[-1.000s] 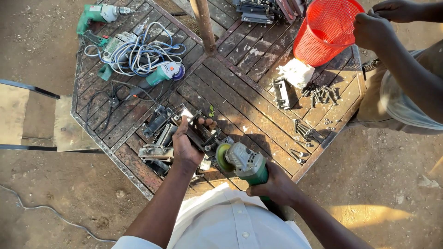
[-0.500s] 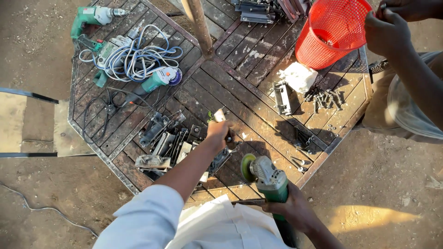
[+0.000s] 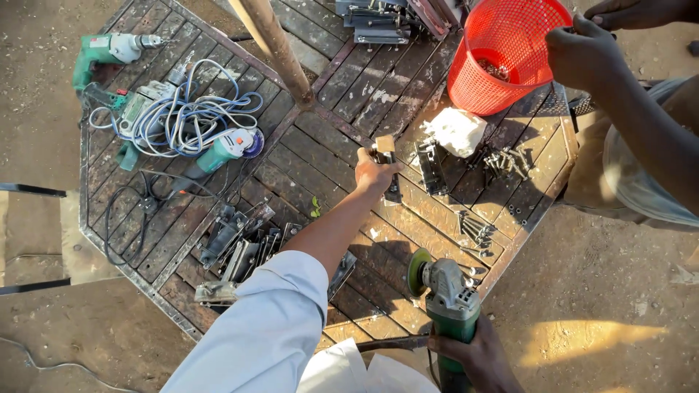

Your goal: Using a handheld angle grinder to grind or cut components of a metal assembly on a wooden table

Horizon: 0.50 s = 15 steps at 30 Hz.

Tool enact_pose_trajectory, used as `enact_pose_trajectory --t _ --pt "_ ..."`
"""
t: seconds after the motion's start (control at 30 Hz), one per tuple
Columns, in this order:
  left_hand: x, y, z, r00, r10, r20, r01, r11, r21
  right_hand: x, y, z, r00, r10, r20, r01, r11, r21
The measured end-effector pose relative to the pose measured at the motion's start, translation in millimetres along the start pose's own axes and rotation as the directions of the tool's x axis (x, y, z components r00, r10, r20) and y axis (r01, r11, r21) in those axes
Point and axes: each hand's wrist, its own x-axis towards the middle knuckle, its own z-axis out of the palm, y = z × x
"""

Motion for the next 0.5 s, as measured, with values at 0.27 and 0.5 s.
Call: enact_pose_trajectory --t 0.27,0.5 --pt "38 -20 31 0.979 0.198 -0.056 -0.193 0.977 0.087 30 -14 9 0.989 -0.144 -0.037 0.148 0.969 0.196" --pt "6 -6 -9 0.990 0.090 0.109 -0.083 0.994 -0.068 40 -22 10 0.935 -0.350 0.053 0.320 0.900 0.296"
